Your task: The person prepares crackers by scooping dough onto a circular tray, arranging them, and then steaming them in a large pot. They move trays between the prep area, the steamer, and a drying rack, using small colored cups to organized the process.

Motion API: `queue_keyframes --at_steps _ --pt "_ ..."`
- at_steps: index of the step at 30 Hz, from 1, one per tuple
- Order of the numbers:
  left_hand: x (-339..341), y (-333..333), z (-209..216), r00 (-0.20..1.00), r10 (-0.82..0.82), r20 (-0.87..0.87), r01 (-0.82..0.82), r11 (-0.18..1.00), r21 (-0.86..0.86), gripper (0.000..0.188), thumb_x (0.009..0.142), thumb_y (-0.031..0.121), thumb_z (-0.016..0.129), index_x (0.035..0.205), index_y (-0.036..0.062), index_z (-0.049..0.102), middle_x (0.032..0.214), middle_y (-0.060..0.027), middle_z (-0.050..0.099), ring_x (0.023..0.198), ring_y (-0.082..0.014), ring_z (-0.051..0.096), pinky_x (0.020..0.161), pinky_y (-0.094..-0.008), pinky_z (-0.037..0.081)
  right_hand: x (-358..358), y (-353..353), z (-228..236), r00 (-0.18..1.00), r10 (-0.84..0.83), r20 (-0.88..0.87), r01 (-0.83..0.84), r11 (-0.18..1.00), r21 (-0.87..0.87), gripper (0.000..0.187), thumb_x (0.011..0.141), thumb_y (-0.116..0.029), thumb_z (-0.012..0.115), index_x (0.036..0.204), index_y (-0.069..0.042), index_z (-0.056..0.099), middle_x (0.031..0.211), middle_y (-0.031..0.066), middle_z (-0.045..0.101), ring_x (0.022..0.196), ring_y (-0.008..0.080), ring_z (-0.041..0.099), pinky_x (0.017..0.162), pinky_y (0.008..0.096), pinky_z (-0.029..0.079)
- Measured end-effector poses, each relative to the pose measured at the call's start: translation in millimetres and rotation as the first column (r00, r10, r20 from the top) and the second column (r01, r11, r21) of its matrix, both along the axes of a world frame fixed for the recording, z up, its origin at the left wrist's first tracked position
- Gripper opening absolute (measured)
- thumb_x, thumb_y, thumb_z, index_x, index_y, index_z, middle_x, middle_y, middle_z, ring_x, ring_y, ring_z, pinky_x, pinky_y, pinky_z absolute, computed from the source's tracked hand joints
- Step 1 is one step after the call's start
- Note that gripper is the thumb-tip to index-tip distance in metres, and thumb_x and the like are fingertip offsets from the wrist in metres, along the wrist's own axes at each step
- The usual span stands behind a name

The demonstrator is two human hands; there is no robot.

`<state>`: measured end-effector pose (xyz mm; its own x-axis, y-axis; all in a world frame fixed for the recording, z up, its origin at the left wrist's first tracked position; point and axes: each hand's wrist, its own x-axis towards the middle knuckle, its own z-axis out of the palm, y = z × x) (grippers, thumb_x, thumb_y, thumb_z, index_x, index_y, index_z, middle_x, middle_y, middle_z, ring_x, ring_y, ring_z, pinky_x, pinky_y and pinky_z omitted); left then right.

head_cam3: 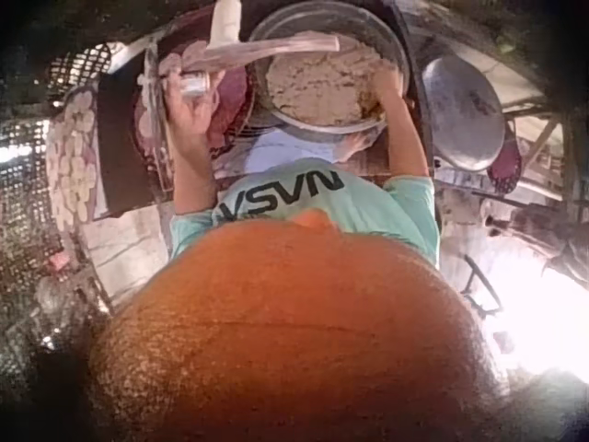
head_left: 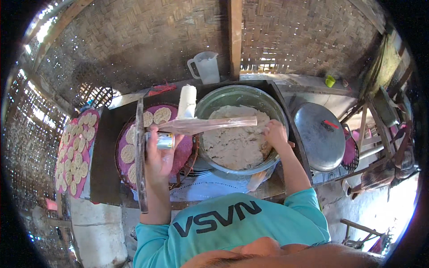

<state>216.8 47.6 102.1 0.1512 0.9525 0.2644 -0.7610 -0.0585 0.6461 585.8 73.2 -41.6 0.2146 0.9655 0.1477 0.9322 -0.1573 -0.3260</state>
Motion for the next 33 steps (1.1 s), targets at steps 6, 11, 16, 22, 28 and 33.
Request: queue_keyframes --at_steps 6,11,16,22,28,33 --pt "-27.3 -3.9 -3.0 0.987 0.154 -0.054 -0.15 0.986 0.071 0.019 0.088 0.024 0.051 0.105 0.0133 0.05 0.116 -0.0059 0.051 0.11 -0.0262 0.049 0.091 -0.0488 0.042 -1.0 6.0 13.9 0.971 0.038 0.235 -0.021 0.997 -0.077 0.015 0.076 -0.019 0.058 0.082 -0.005 0.062 0.102 0.0114 0.058 0.099 0.0268 0.054 0.081 0.0388 0.045" --pt "-28.3 -6.7 -4.7 0.955 0.242 -0.172 -0.217 0.964 0.152 0.018 0.086 0.015 0.053 0.103 0.0108 0.047 0.118 -0.0074 0.05 0.112 -0.0287 0.047 0.093 -0.0487 0.039 9.9 4.8 0.2 0.943 0.127 0.307 0.001 0.923 -0.384 0.015 0.074 -0.017 0.056 0.079 -0.005 0.063 0.084 0.0137 0.063 0.083 0.0295 0.062 0.069 0.0418 0.049" --pt "-36.6 -10.5 -3.0 0.9 0.34 -0.272 -0.267 0.925 0.271 0.026 0.078 0.012 0.061 0.098 0.0104 0.044 0.105 -0.0077 0.047 0.111 -0.029 0.045 0.097 -0.0494 0.033 16.8 -28.4 105.5 0.839 0.35 0.417 -0.172 0.897 -0.408 0.013 0.071 -0.015 0.057 0.076 -0.006 0.064 0.078 0.0123 0.064 0.075 0.0287 0.063 0.065 0.0413 0.05" --pt "-27.3 -7.0 -8.2 0.858 0.438 -0.27 -0.315 0.862 0.397 0.039 0.063 0.007 0.074 0.096 0.0085 0.052 0.086 -0.0017 0.046 0.078 -0.0146 0.045 0.075 -0.0338 0.041 21.1 -40.1 52.8 0.718 0.505 0.478 -0.299 0.845 -0.444 0.015 0.063 -0.014 0.06 0.076 -0.006 0.064 0.079 0.0118 0.064 0.076 0.027 0.063 0.065 0.0381 0.05" --pt "-24.0 -8.3 2.1 0.796 0.467 -0.385 -0.25 0.834 0.493 0.037 0.066 0.02 0.075 0.092 0.0082 0.051 0.08 -0.0009 0.047 0.078 -0.019 0.049 0.073 -0.0353 0.044 15.3 -38.9 17.2 0.695 0.607 0.386 -0.373 0.763 -0.527 0.018 0.06 -0.013 0.061 0.075 -0.006 0.064 0.08 0.011 0.064 0.078 0.0267 0.062 0.067 0.0374 0.05" --pt "-32.2 -4.3 -1.2 0.792 0.47 -0.389 -0.176 0.786 0.592 0.031 0.063 0.015 0.075 0.088 0.009 0.056 0.081 -0.001 0.049 0.084 -0.0213 0.052 0.076 -0.0395 0.046 3.6 -45.3 32.9 0.705 0.634 0.318 -0.438 0.742 -0.507 0.019 0.059 -0.014 0.061 0.077 -0.007 0.065 0.08 0.0097 0.063 0.081 0.0259 0.061 0.07 0.0366 0.05"
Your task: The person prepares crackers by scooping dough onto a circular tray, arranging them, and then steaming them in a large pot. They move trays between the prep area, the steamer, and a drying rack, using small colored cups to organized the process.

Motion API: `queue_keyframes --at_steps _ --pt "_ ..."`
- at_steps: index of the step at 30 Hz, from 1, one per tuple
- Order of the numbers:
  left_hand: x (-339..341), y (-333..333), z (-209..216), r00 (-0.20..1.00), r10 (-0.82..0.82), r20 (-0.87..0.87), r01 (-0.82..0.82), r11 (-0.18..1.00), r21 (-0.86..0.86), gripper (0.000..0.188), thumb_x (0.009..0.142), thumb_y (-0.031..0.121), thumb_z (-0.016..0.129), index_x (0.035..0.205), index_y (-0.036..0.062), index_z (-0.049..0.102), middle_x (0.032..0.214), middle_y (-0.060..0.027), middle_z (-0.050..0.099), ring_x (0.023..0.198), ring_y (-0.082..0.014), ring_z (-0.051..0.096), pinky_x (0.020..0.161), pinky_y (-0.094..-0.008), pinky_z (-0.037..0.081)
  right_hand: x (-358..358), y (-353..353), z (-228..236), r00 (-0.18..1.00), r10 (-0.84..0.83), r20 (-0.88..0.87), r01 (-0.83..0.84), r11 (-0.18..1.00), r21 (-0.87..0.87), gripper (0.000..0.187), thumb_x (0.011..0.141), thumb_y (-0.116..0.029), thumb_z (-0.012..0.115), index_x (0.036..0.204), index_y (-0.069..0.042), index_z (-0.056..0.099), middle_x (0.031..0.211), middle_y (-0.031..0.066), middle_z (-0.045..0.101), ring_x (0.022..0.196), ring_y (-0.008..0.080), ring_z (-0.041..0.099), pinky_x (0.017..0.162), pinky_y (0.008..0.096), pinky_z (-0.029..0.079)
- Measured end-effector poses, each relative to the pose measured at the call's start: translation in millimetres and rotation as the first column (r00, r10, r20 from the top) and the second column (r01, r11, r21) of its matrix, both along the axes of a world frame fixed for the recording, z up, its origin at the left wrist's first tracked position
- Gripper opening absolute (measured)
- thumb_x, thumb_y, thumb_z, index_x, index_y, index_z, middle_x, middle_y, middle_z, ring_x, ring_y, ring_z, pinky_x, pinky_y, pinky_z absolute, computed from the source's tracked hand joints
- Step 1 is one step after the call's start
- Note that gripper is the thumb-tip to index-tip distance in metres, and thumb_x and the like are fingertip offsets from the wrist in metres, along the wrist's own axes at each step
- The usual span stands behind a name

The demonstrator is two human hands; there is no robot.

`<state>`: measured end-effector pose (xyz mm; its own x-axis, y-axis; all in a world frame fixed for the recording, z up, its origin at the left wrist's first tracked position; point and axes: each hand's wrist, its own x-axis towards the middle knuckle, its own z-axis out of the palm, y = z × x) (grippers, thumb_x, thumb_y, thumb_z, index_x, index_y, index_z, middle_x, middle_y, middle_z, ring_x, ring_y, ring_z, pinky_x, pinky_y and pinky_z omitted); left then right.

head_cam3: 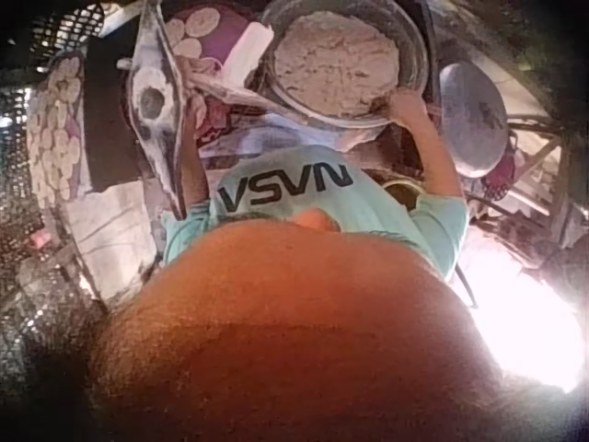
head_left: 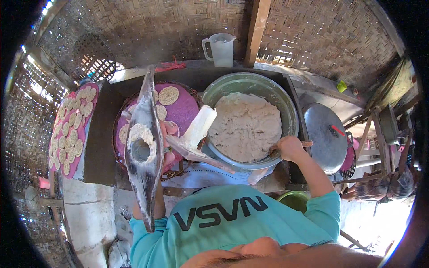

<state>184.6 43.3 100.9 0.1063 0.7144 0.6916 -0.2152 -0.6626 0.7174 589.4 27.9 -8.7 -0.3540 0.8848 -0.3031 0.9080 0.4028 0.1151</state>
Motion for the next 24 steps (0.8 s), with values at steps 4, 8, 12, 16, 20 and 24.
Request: queue_keyframes --at_steps 4,8,12,16,20,24 --pt "5.3 1.5 -24.1 0.997 -0.027 0.076 0.036 0.992 -0.124 0.028 0.067 0.012 0.071 0.089 0.007 0.055 0.091 -0.0056 0.052 0.087 -0.0211 0.052 0.08 -0.042 0.046 -13.0 -8.8 8.1 0.998 -0.062 0.024 0.062 0.998 -0.017 0.019 0.06 -0.014 0.061 0.078 -0.007 0.065 0.082 0.0093 0.063 0.084 0.0252 0.06 0.071 0.0359 0.049" --pt "-6.5 1.2 -48.7 0.982 -0.136 0.131 0.183 0.851 -0.493 0.031 0.079 0.015 0.06 0.106 0.0022 0.052 0.1 -0.0108 0.056 0.086 -0.0207 0.056 0.078 -0.0365 0.049 -20.7 -15.2 7.8 0.999 -0.051 0.02 0.052 0.998 -0.031 0.018 0.062 -0.014 0.06 0.078 -0.008 0.065 0.081 0.0098 0.063 0.083 0.0259 0.061 0.07 0.0368 0.049" --pt "6.5 7.1 -29.9 0.864 -0.411 0.292 0.503 0.75 -0.43 0.028 0.082 0.018 0.057 0.104 0.0021 0.05 0.094 -0.0121 0.056 0.08 -0.0211 0.057 0.068 -0.0326 0.05 -16.3 -23.5 -5.9 0.994 -0.025 -0.108 0.02 0.999 -0.048 0.017 0.065 -0.014 0.057 0.079 -0.01 0.066 0.08 0.01 0.063 0.079 0.0266 0.061 0.068 0.0377 0.049" --pt "8.7 32.2 -49.9 0.961 -0.278 0.001 0.202 0.697 -0.688 0.017 0.08 0.01 0.059 0.095 0.005 0.052 0.083 -0.0051 0.055 0.073 -0.0135 0.054 0.064 -0.0257 0.048 -18.5 -18.5 44.2 0.964 -0.152 -0.218 0.141 0.988 -0.065 0.016 0.071 -0.023 0.059 0.081 -0.013 0.067 0.081 0.0092 0.064 0.076 0.0282 0.061 0.067 0.0374 0.049" --pt "46.9 42.2 -16.8 0.897 -0.135 -0.42 -0.067 0.9 -0.431 0.027 0.079 0.012 0.063 0.102 0.0045 0.052 0.088 -0.0038 0.057 0.079 -0.0106 0.054 0.069 -0.0246 0.048 17.8 -5.3 100.8 0.811 -0.288 -0.51 0.235 0.958 -0.167 0.025 0.076 -0.031 0.061 0.09 -0.011 0.067 0.084 0.0078 0.066 0.073 0.0229 0.062 0.068 0.032 0.048" --pt "63.6 57.8 -13.4 0.796 -0.601 0.074 0.482 0.554 -0.678 0.038 0.083 0.023 0.058 0.114 0.003 0.049 0.096 -0.0066 0.059 0.086 -0.014 0.055 0.077 -0.0281 0.046 15.4 -3.5 160.9 0.464 -0.343 -0.817 0.111 0.937 -0.331 0.028 0.079 -0.021 0.064 0.101 -0.003 0.064 0.091 0.0059 0.066 0.08 0.0118 0.06 0.074 0.0257 0.047"
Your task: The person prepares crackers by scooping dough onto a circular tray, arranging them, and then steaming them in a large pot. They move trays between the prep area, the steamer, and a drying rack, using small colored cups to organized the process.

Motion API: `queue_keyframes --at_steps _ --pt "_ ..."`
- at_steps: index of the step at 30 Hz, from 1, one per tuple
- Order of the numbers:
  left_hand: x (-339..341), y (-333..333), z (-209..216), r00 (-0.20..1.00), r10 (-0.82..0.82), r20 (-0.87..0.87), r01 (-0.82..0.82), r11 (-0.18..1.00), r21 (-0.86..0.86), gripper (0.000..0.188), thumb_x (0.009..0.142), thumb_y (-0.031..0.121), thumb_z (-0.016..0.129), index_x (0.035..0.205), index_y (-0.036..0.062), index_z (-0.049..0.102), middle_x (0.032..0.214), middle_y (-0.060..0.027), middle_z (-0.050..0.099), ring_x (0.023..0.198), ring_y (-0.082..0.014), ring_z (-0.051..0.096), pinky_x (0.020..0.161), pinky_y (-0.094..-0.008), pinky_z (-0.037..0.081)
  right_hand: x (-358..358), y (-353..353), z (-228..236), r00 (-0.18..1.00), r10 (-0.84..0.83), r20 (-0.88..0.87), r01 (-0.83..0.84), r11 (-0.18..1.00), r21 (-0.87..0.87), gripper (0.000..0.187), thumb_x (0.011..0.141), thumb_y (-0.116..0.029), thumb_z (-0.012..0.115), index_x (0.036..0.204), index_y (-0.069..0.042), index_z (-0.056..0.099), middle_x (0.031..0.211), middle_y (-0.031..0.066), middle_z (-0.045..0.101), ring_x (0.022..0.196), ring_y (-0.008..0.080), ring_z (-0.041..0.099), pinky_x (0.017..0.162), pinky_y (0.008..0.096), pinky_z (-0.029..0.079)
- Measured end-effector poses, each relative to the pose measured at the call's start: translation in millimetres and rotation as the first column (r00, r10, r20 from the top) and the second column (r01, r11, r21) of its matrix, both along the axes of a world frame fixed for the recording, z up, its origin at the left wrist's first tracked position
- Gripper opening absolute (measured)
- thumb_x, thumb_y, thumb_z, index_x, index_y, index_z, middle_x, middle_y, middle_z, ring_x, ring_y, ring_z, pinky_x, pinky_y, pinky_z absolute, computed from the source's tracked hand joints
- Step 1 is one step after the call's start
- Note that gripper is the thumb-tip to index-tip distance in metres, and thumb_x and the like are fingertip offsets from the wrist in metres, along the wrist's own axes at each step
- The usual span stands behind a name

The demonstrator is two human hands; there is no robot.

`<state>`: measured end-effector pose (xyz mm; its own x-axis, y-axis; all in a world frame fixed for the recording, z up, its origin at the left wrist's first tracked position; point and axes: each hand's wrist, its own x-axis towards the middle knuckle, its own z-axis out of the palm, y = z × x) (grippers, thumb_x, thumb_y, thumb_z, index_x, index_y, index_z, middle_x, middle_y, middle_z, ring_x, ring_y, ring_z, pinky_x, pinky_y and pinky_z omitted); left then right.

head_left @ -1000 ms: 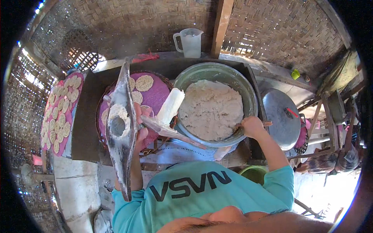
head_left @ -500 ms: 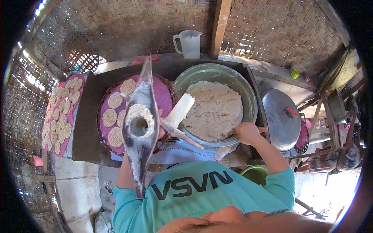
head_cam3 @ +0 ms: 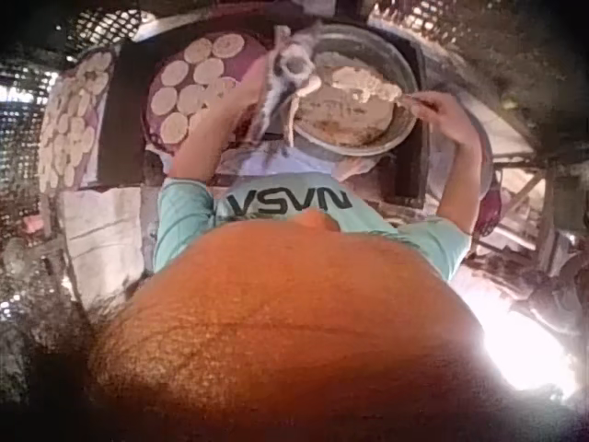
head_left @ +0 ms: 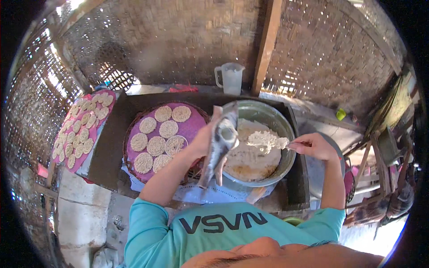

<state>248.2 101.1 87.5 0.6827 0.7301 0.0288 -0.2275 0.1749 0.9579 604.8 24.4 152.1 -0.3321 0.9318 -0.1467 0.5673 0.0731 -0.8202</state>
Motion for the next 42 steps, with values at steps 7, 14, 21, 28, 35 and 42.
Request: queue_keyframes --at_steps 7,14,21,28,35,42 --pt "48.1 -3.2 -21.4 0.976 0.201 -0.089 -0.173 0.952 0.254 0.043 0.085 0.033 0.055 0.113 0.0007 0.051 0.104 -0.0122 0.059 0.096 -0.0198 0.054 0.086 -0.0308 0.041 -25.4 14.6 28.3 0.993 0.085 -0.087 -0.081 0.996 0.049 0.029 0.075 -0.011 0.067 0.101 0.001 0.062 0.093 0.006 0.064 0.085 0.0119 0.058 0.075 0.0258 0.046" --pt "42.5 -5.0 -14.3 0.807 0.478 -0.347 0.018 0.568 0.823 0.04 0.068 0.023 0.064 0.102 0.0041 0.059 0.101 -0.0207 0.057 0.093 -0.0352 0.055 0.083 -0.0369 0.043 -39.0 22.6 61.8 0.792 0.011 0.61 -0.444 0.696 0.565 0.022 0.071 -0.027 0.065 0.092 -0.019 0.066 0.069 0.0042 0.056 0.07 0.023 0.058 0.064 0.0325 0.046" --pt "53.7 1.8 -25.2 0.595 0.689 -0.414 -0.088 0.567 0.819 0.035 0.065 0.021 0.064 0.095 0.0036 0.061 0.095 -0.0214 0.057 0.089 -0.0374 0.056 0.078 -0.0408 0.046 -120.3 -9.7 35.2 0.521 -0.347 0.78 -0.707 0.338 0.622 0.022 0.07 -0.019 0.058 0.091 -0.012 0.059 0.069 0.0005 0.053 0.07 0.0191 0.057 0.059 0.0345 0.045" --pt "29.2 47.1 -72.0 0.736 0.607 -0.3 -0.237 0.647 0.725 0.035 0.071 0.027 0.061 0.097 0.0043 0.061 0.086 -0.0175 0.063 0.089 -0.0318 0.06 0.075 -0.0376 0.047 -78.6 -12.1 63.2 0.802 -0.324 0.502 -0.424 0.283 0.86 0.015 0.064 -0.019 0.067 0.077 -0.013 0.061 0.061 0.0025 0.051 0.058 0.0221 0.055 0.051 0.0352 0.044" --pt "22.6 151.5 -147.5 0.918 -0.221 0.329 0.24 0.971 -0.017 0.037 0.086 0.024 0.054 0.117 0.0053 0.049 0.114 -0.0079 0.053 0.097 -0.0221 0.056 0.082 -0.0401 0.049 -72.0 14.7 35.3 0.911 -0.269 0.313 -0.233 0.292 0.928 0.02 0.056 -0.018 0.074 0.073 -0.013 0.063 0.064 0.0055 0.059 0.059 0.0237 0.058 0.052 0.0346 0.046" --pt "26.3 33.7 -53.4 0.732 0.579 -0.358 -0.13 0.635 0.761 0.033 0.069 0.02 0.063 0.094 -0.0019 0.06 0.093 -0.0224 0.061 0.089 -0.0339 0.059 0.077 -0.0393 0.046 -78.9 5.2 65.7 0.865 -0.231 0.446 -0.385 0.264 0.884 0.015 0.06 -0.019 0.071 0.072 -0.014 0.063 0.061 0.0036 0.055 0.058 0.0226 0.057 0.051 0.0344 0.046"
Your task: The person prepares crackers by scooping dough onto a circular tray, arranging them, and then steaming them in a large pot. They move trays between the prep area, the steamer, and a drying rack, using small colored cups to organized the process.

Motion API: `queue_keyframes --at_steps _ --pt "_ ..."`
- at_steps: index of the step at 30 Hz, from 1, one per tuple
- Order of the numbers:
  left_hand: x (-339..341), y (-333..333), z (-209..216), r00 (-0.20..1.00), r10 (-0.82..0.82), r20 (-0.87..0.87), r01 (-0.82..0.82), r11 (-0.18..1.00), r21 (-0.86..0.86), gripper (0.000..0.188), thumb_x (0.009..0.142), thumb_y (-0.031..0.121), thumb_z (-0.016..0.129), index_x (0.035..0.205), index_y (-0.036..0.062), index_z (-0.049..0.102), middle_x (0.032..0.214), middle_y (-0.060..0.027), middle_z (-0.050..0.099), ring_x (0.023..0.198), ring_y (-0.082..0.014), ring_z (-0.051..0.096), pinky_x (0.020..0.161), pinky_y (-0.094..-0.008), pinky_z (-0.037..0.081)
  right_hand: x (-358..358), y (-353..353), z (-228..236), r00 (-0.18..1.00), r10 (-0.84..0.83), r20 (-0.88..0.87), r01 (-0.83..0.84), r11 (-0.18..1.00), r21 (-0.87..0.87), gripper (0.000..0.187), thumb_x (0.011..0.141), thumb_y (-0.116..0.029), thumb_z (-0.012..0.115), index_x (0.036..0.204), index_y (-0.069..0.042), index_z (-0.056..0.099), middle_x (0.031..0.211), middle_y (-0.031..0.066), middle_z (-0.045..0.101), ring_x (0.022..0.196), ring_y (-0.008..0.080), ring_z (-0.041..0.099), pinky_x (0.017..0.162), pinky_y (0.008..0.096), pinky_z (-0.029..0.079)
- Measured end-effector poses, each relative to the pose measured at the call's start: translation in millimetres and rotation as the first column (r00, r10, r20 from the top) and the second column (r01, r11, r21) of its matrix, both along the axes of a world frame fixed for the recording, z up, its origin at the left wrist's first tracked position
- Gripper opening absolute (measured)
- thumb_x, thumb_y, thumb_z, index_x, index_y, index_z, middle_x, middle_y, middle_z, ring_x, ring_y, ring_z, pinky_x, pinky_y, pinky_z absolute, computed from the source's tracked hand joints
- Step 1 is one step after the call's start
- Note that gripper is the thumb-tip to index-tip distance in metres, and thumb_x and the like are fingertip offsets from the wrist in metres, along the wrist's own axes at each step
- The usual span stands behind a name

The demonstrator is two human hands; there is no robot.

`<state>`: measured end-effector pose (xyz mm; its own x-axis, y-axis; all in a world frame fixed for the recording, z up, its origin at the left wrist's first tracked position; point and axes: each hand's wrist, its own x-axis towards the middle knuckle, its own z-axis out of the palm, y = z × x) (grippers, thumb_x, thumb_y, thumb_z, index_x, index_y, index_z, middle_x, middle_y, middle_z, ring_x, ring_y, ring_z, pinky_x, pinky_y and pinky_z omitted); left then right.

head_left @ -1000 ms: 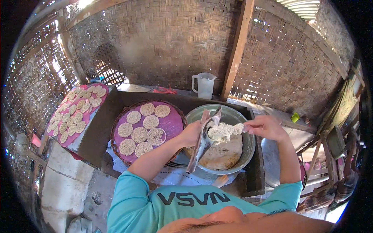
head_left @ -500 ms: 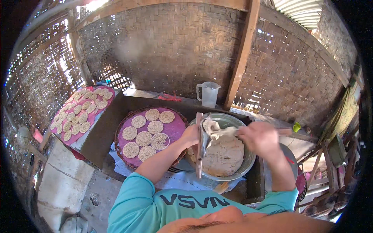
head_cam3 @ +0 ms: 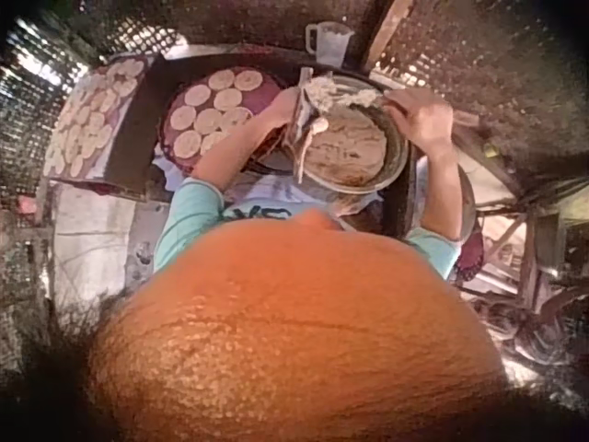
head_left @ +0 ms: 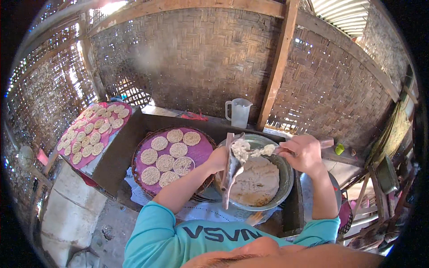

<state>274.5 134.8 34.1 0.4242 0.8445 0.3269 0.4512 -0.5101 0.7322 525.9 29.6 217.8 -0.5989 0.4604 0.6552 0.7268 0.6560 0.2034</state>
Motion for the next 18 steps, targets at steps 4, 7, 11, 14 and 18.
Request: queue_keyframes --at_steps 4,7,11,14,18 --pt "5.9 -28.7 30.1 0.983 0.114 -0.143 -0.108 0.993 0.049 0.028 0.065 0.021 0.061 0.082 -0.0018 0.062 0.084 -0.0258 0.06 0.082 -0.0399 0.058 0.073 -0.0445 0.046 -27.1 2.4 -9.2 0.978 0.023 0.208 -0.023 1.0 -0.002 0.01 0.065 -0.018 0.061 0.075 -0.016 0.059 0.061 0.0012 0.049 0.061 0.0202 0.055 0.054 0.0345 0.044" --pt "9.6 -31.1 30.5 0.975 0.095 -0.199 -0.1 0.995 -0.017 0.028 0.066 0.021 0.061 0.083 -0.0013 0.062 0.085 -0.025 0.06 0.081 -0.0388 0.059 0.072 -0.0447 0.047 -43.9 5.0 -27.8 0.942 0.029 0.335 -0.035 0.999 0.013 0.018 0.063 -0.014 0.057 0.081 -0.016 0.058 0.063 0.0002 0.049 0.064 0.017 0.055 0.057 0.0329 0.043" --pt "3.9 -15.1 10.9 0.966 0.095 -0.239 -0.102 0.995 -0.015 0.032 0.068 0.025 0.06 0.088 0.0006 0.061 0.088 -0.0237 0.061 0.083 -0.0374 0.059 0.073 -0.043 0.047 -37.6 4.7 -34.7 0.971 0.041 0.235 -0.057 0.997 0.059 0.016 0.063 -0.016 0.061 0.078 -0.014 0.058 0.062 0.0007 0.049 0.061 0.0183 0.055 0.055 0.0337 0.044" --pt "-20.2 0.1 5.7 0.977 0.07 -0.202 -0.074 0.997 -0.012 0.036 0.071 0.028 0.061 0.096 0.0027 0.06 0.091 -0.0214 0.061 0.086 -0.0359 0.059 0.074 -0.0399 0.047 -10.2 -4.6 -4.7 0.995 -0.015 0.095 0.011 0.999 0.038 0.016 0.061 -0.02 0.068 0.074 -0.013 0.061 0.059 0.002 0.05 0.057 0.0216 0.055 0.051 0.0347 0.045" --pt "-13.1 -7.8 11.0 0.966 -0.047 0.252 0.114 0.959 -0.259 0.028 0.087 0.013 0.047 0.111 0.0027 0.054 0.104 -0.0096 0.06 0.09 -0.0197 0.059 0.082 -0.0311 0.046 2.5 -3.2 0.0 0.997 -0.066 -0.035 0.069 0.993 0.092 0.017 0.061 -0.019 0.07 0.075 -0.013 0.063 0.061 0.0029 0.053 0.059 0.0228 0.056 0.052 0.0354 0.045"
